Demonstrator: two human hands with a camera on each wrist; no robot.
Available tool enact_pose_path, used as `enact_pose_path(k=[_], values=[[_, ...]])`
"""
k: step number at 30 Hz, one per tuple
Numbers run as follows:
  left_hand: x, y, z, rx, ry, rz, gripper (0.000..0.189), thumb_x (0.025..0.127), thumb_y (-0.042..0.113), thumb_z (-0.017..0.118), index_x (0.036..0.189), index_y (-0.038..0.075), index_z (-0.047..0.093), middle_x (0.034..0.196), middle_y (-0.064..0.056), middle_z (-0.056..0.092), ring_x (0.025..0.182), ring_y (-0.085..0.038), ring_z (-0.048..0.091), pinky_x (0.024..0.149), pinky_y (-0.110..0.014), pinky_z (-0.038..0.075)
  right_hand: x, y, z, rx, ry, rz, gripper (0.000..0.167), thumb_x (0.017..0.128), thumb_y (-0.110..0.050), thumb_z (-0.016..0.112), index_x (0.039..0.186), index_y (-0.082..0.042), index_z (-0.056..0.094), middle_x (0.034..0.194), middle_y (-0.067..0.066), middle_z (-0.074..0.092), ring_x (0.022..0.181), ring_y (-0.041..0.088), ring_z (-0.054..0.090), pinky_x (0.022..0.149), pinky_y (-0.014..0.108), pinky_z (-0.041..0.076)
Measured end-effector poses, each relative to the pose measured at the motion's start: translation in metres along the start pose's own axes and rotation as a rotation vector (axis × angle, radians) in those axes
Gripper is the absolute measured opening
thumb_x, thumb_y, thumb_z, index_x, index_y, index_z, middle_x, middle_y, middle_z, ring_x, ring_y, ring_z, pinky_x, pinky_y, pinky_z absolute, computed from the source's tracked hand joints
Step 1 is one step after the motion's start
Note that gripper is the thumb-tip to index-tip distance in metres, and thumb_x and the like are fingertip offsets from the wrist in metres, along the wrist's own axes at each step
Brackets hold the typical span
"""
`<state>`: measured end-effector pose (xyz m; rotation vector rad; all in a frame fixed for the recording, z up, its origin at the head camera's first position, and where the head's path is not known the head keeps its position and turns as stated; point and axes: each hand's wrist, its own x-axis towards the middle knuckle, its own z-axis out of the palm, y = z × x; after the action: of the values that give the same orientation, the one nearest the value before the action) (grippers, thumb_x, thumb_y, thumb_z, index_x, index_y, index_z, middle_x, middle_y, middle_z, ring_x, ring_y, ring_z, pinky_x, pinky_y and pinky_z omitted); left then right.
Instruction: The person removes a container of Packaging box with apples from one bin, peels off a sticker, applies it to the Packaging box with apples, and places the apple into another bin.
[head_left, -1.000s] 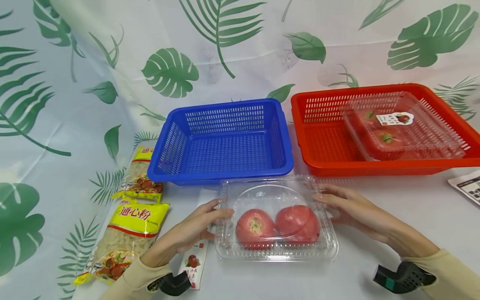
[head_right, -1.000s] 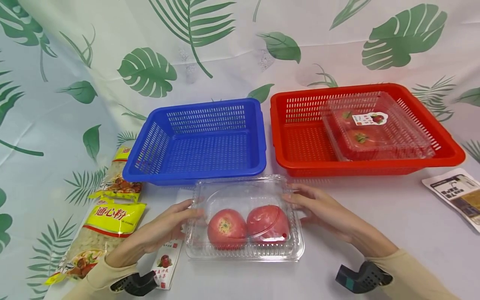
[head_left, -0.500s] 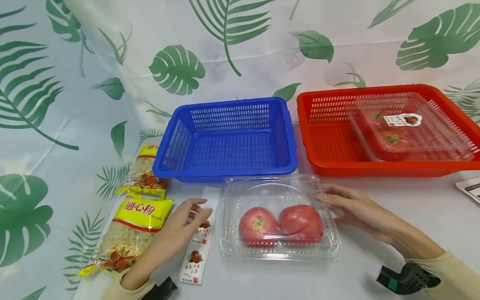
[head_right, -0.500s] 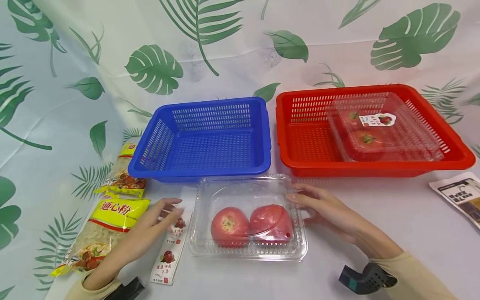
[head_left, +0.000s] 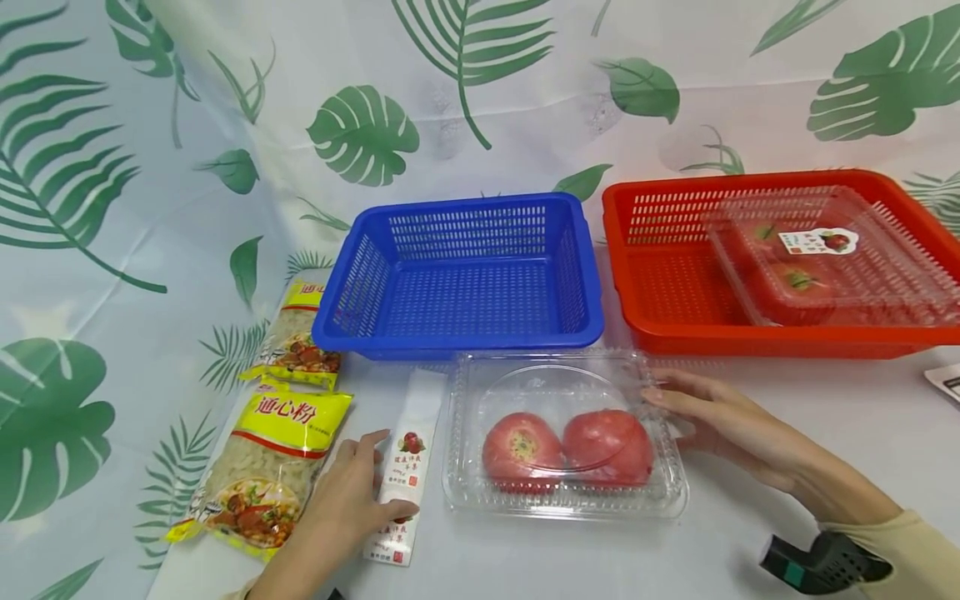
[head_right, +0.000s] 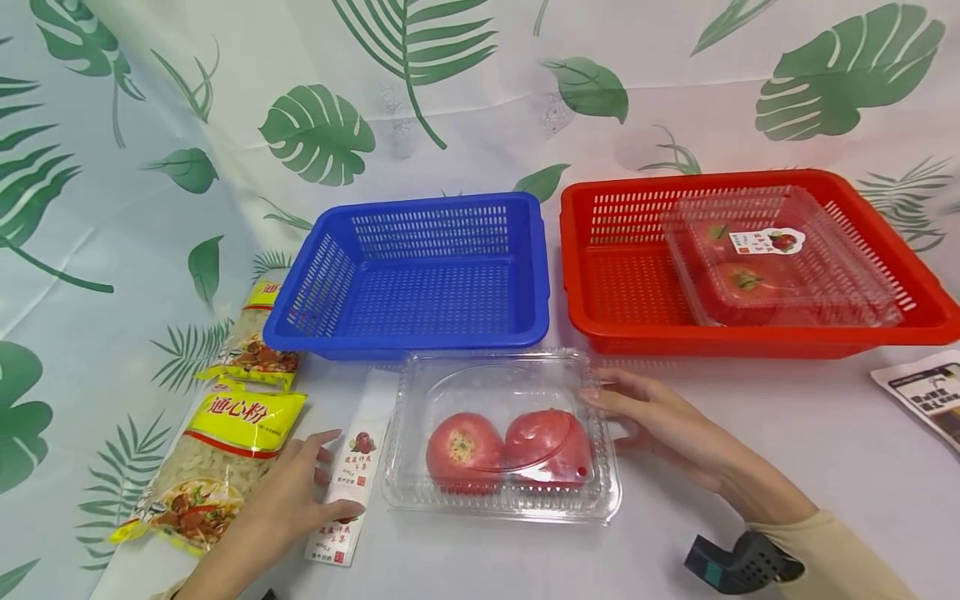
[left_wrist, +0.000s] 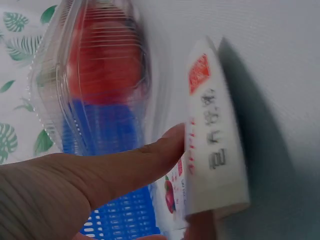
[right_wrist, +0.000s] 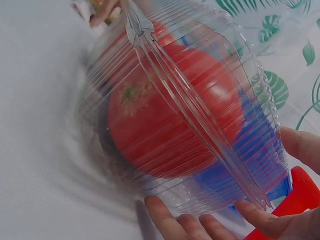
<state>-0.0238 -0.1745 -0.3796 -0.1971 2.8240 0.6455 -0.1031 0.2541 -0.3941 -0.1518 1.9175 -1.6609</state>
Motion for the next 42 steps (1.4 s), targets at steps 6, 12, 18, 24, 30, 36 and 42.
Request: enact_pose_path(k=[6, 12, 18, 24, 30, 36, 42], values=[[0.005, 0.001, 0.000, -0.046, -0.037, 0.011, 0.096, 0.068, 0.026, 0.100, 0.145, -0.003, 0.051, 0.092, -0.003, 0.058, 0.074, -0.016, 0.050, 0.065, -0.031, 0.044, -0.002, -0.001, 0.001, 0.001, 0.007, -0.001, 0.067, 0.111, -0.030, 0.048, 0.162, 0.006, 0.022, 0.158, 0.022, 0.038, 0.127, 0.019, 0.054, 0.104, 0.064, 0.050], [0.007, -0.004, 0.001, -0.104, -0.053, 0.027, 0.092, 0.069, 0.026, 0.100, 0.143, -0.001, 0.053, 0.080, 0.001, 0.055, 0.068, -0.015, 0.048, 0.061, -0.030, 0.041, -0.008, -0.003, 0.006, -0.059, 0.060, 0.016, 0.071, 0.111, -0.037, 0.048, 0.163, 0.003, 0.020, 0.159, 0.025, 0.033, 0.129, 0.027, 0.053, 0.101, 0.060, 0.054], [0.009, -0.007, 0.003, -0.058, 0.014, 0.067, 0.066, 0.066, 0.031, 0.101, 0.115, 0.001, 0.070, 0.087, -0.002, 0.050, 0.078, -0.017, 0.044, 0.067, -0.031, 0.038, -0.017, -0.005, 0.007, -0.106, 0.083, -0.062, 0.062, 0.113, -0.032, 0.041, 0.164, -0.003, 0.022, 0.160, 0.022, 0.031, 0.131, 0.022, 0.052, 0.098, 0.053, 0.057], [0.008, -0.010, 0.003, -0.156, 0.018, 0.083, 0.042, 0.075, 0.024, 0.097, 0.097, 0.006, 0.066, 0.082, 0.000, 0.056, 0.074, -0.015, 0.049, 0.065, -0.028, 0.042, -0.032, -0.016, 0.005, -0.279, 0.098, -0.132, 0.058, 0.113, -0.028, 0.042, 0.166, -0.010, 0.024, 0.161, 0.019, 0.036, 0.123, 0.007, 0.059, 0.088, 0.029, 0.059], [-0.002, -0.011, -0.006, -0.293, 0.048, 0.080, 0.036, 0.080, 0.011, 0.091, 0.103, 0.007, 0.064, 0.083, 0.003, 0.064, 0.073, -0.012, 0.055, 0.064, -0.023, 0.049, -0.049, -0.035, 0.022, -0.615, 0.192, -0.214, 0.064, 0.106, -0.023, 0.062, 0.162, -0.010, 0.035, 0.152, 0.024, 0.047, 0.129, 0.046, 0.054, 0.085, 0.049, 0.062], [-0.023, 0.006, -0.031, -0.420, 0.135, 0.111, 0.038, 0.082, 0.014, 0.091, 0.110, 0.011, 0.066, 0.096, 0.002, 0.073, 0.089, -0.012, 0.068, 0.072, -0.023, 0.058, -0.062, -0.058, 0.060, -0.849, 0.325, -0.288, 0.070, 0.095, -0.032, 0.079, 0.155, -0.015, 0.047, 0.151, 0.017, 0.042, 0.131, 0.048, 0.049, 0.089, 0.072, 0.052], [-0.037, 0.039, -0.049, -0.541, 0.173, 0.268, 0.040, 0.082, 0.017, 0.091, 0.112, 0.012, 0.066, 0.101, 0.001, 0.075, 0.090, -0.010, 0.070, 0.071, -0.025, 0.061, -0.066, -0.083, 0.100, -0.858, 0.315, -0.690, 0.072, 0.086, -0.015, 0.087, 0.149, -0.033, 0.056, 0.154, -0.001, 0.046, 0.139, 0.024, 0.049, 0.109, 0.030, 0.047]])
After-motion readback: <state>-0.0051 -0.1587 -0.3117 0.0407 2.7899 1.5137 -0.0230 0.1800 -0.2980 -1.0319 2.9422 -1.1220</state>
